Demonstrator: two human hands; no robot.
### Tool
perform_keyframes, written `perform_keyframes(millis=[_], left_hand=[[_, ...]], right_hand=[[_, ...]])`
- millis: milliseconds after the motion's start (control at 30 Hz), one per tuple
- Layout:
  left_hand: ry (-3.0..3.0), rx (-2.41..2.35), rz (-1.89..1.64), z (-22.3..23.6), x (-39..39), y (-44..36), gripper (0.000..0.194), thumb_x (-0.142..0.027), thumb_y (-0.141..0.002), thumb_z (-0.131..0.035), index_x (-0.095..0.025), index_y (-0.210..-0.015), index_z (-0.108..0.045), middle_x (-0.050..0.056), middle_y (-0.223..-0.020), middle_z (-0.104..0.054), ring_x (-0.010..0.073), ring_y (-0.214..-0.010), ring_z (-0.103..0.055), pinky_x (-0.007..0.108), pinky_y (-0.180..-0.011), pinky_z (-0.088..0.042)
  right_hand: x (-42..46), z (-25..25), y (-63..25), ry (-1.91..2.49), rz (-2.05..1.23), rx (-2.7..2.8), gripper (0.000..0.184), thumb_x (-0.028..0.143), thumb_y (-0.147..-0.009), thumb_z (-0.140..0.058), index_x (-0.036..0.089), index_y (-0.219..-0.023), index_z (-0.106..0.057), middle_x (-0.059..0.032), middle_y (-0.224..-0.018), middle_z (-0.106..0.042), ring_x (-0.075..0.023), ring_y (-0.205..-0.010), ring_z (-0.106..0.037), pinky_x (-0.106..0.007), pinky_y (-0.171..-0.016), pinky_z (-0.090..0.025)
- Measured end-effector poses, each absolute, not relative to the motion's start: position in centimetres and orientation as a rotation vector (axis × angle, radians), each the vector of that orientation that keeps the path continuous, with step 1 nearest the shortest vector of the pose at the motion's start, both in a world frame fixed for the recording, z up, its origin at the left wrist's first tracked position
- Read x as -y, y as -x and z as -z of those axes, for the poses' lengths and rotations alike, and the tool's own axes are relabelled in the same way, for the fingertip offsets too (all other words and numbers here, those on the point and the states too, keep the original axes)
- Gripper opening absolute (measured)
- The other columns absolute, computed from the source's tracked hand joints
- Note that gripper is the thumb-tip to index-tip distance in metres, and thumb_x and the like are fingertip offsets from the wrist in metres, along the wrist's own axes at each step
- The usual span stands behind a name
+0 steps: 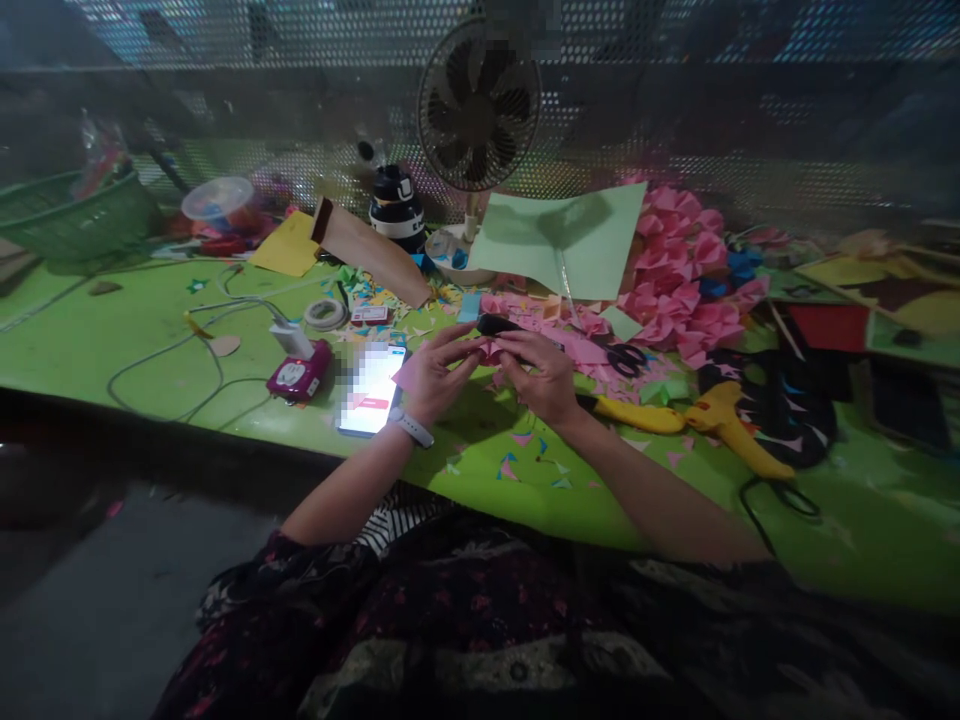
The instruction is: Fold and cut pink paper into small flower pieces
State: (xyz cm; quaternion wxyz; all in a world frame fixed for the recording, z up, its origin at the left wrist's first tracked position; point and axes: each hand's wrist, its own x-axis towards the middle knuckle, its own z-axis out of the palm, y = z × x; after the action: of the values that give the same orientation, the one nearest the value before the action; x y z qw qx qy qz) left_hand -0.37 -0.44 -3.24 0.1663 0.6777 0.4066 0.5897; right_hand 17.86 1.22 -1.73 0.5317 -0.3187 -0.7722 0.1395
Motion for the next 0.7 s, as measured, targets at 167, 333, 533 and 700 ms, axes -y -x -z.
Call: perform_keyframes(millis=[167,333,533,700], left_hand=[[-2.073,-1.241,-1.783,3.6,0.4,-0.4,0.018,-0.021,-0.091,-0.066,-0.020,-0.106,-0.076,0.010,-0.115,-0.073,0.0177,-0.106,-0.071,0.036,-0.092,-0.061],[-2.081,-1.380,-1.757,4.0,0.4,-1.1,0.018,-0.022,-0.093,-0.063,-0.018,-0.107,-0.075,0.012,-0.114,-0.073,0.0191,-0.106,-0.071,0.037,-0.091,-0.062],[-2.053,-1.428,-1.630,4.5,0.2,-1.1,0.017,-0.022,-0.093,-0.063,-0.020,-0.104,-0.076,0.012,-0.112,-0.072,0.0195,-0.104,-0.070,0.032,-0.079,-0.064],[-2.076,-1.450,-1.621,4.0,0.4,-0.6,0.018,-0.020,-0.091,-0.065,-0.020,-0.104,-0.076,0.011,-0.112,-0.072,0.0185,-0.101,-0.070,0.034,-0.085,-0.063]], right_hand=[[-1.1,2.0,-17.4,0.783,-0.246,1.909,0.025,0.028,-0.096,-0.056,0.023,-0.108,-0.078,-0.0080,-0.107,-0.077,-0.0219,-0.100,-0.073,-0.037,-0.090,-0.059],[-1.2,2.5,-17.1,0.862,-0.098,2.038,0.033,0.025,-0.097,-0.050,0.019,-0.117,-0.075,-0.0117,-0.121,-0.073,-0.0252,-0.111,-0.069,-0.042,-0.099,-0.057],[-1.6,3.2,-17.0,0.866,-0.108,2.079,0.034,0.020,-0.094,-0.050,0.015,-0.116,-0.075,-0.0146,-0.119,-0.073,-0.0264,-0.111,-0.069,-0.042,-0.099,-0.057],[-1.8,3.1,-17.5,0.885,-0.226,2.008,0.031,0.024,-0.095,-0.052,0.019,-0.114,-0.076,-0.0112,-0.119,-0.072,-0.0230,-0.108,-0.070,-0.039,-0.095,-0.059]])
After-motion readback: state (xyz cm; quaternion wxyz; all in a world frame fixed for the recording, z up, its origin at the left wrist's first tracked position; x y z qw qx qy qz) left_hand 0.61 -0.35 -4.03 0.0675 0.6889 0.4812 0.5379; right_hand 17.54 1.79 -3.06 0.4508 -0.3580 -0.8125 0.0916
